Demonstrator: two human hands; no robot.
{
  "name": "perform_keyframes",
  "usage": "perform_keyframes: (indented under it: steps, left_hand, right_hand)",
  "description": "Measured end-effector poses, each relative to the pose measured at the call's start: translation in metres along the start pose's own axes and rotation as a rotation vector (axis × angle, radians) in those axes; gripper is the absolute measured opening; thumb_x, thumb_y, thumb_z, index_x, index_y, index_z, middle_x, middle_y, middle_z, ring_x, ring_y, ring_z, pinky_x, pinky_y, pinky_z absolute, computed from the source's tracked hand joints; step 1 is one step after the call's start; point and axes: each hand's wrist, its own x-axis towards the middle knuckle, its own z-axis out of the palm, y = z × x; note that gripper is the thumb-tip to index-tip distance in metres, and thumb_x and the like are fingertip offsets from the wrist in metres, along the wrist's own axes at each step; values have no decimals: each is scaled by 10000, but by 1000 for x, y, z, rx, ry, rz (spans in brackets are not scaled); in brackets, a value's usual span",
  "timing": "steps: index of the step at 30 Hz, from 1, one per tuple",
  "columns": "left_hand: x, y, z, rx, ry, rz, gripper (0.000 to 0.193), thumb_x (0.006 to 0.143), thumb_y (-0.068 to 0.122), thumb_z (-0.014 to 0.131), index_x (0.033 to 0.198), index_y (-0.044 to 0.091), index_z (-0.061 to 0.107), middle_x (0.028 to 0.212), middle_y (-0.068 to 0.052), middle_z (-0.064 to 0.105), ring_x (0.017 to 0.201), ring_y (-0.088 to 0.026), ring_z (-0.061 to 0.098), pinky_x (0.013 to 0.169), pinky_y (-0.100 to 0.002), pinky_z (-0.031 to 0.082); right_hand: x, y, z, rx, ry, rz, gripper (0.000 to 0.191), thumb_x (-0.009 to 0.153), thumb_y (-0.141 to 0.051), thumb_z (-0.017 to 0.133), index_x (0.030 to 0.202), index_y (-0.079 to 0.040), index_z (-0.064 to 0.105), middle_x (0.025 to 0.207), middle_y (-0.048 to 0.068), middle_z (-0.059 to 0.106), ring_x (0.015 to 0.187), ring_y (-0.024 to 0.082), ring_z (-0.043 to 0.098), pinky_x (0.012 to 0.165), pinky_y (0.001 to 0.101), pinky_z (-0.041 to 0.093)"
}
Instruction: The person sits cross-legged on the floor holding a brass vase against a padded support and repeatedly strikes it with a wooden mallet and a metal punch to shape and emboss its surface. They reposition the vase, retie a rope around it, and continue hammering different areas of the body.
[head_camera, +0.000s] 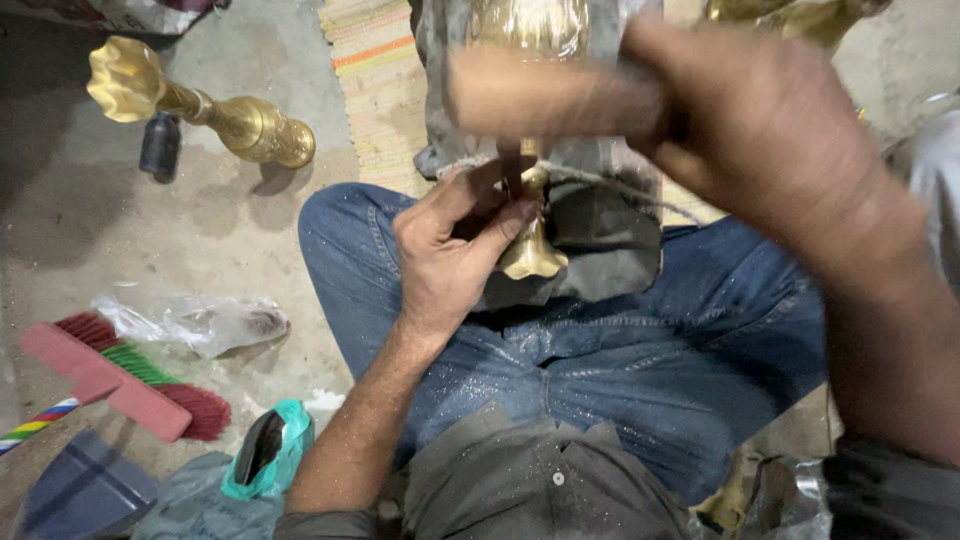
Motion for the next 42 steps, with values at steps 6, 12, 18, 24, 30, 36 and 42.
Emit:
perform_keyframes:
  steps: [6, 12, 18, 24, 30, 36, 42]
  left_hand:
    - [-1, -6, 12, -374, 299, -110, 215, 1074, 52, 724, 1277, -11, 689, 1047, -94, 756, 914, -137, 721, 812, -253, 605]
    - [2, -2, 33, -614, 364, -153, 312, 1081, 55, 690, 1374, -25, 617, 1032, -107, 750, 917, -176, 764, 825, -305, 663]
    - [1, -1, 49, 12, 413, 61, 203, 1023, 73, 781, 1207, 32, 706, 1010, -80, 784, 830, -106, 743, 741, -226, 626]
    - [7, 1, 25, -259, 264, -41, 305, 1039, 65, 766, 1326, 17, 675, 1049, -44, 778, 902, -80, 746, 857, -244, 632]
    - [12, 13, 0, -83, -55, -39, 374, 965, 108, 821, 1309, 25, 700, 1043, -52, 785, 891, -98, 741, 784, -228, 611]
    - [26, 13, -6, 101, -235, 175, 383, 967, 145, 846, 1308, 31, 714, 1049, -79, 772, 874, -132, 755, 772, -240, 595]
    - [29, 16, -4, 83, -221, 67, 373, 955, 196, 840, 1272, 41, 718, 1065, -84, 796, 904, -139, 775, 798, -267, 628]
  right_hand:
    - [-44, -41, 25, 476, 1, 292, 196, 893, 5, 626, 1060, -94, 653, 895, 69, 690, 735, 200, 671, 594, 318, 550]
    - [-77, -84, 66, 272, 228, -23, 410, 770, -167, 736, 1177, -124, 766, 1143, 22, 753, 836, 191, 661, 727, 360, 516]
    - [-72, -89, 77, 81, 287, -271, 322, 826, -199, 689, 1128, -109, 756, 1138, 22, 717, 894, 190, 644, 849, 371, 535]
    - [-65, -91, 53, 10, 125, -335, 366, 906, -220, 693, 1249, -131, 784, 1046, -23, 691, 894, 193, 657, 820, 392, 528]
    - [-81, -61, 45, 655, 335, 214, 360, 819, -141, 856, 1104, -48, 656, 1106, 106, 736, 981, 255, 749, 843, 369, 597]
    - [-78, -29, 58, 671, 378, 634, 395, 923, -114, 827, 1190, 27, 573, 1004, 167, 709, 885, 245, 711, 775, 325, 550]
    - [-61, -16, 41, 437, 270, 301, 398, 919, 6, 787, 1276, -11, 611, 1084, 187, 714, 1036, 326, 731, 884, 416, 568]
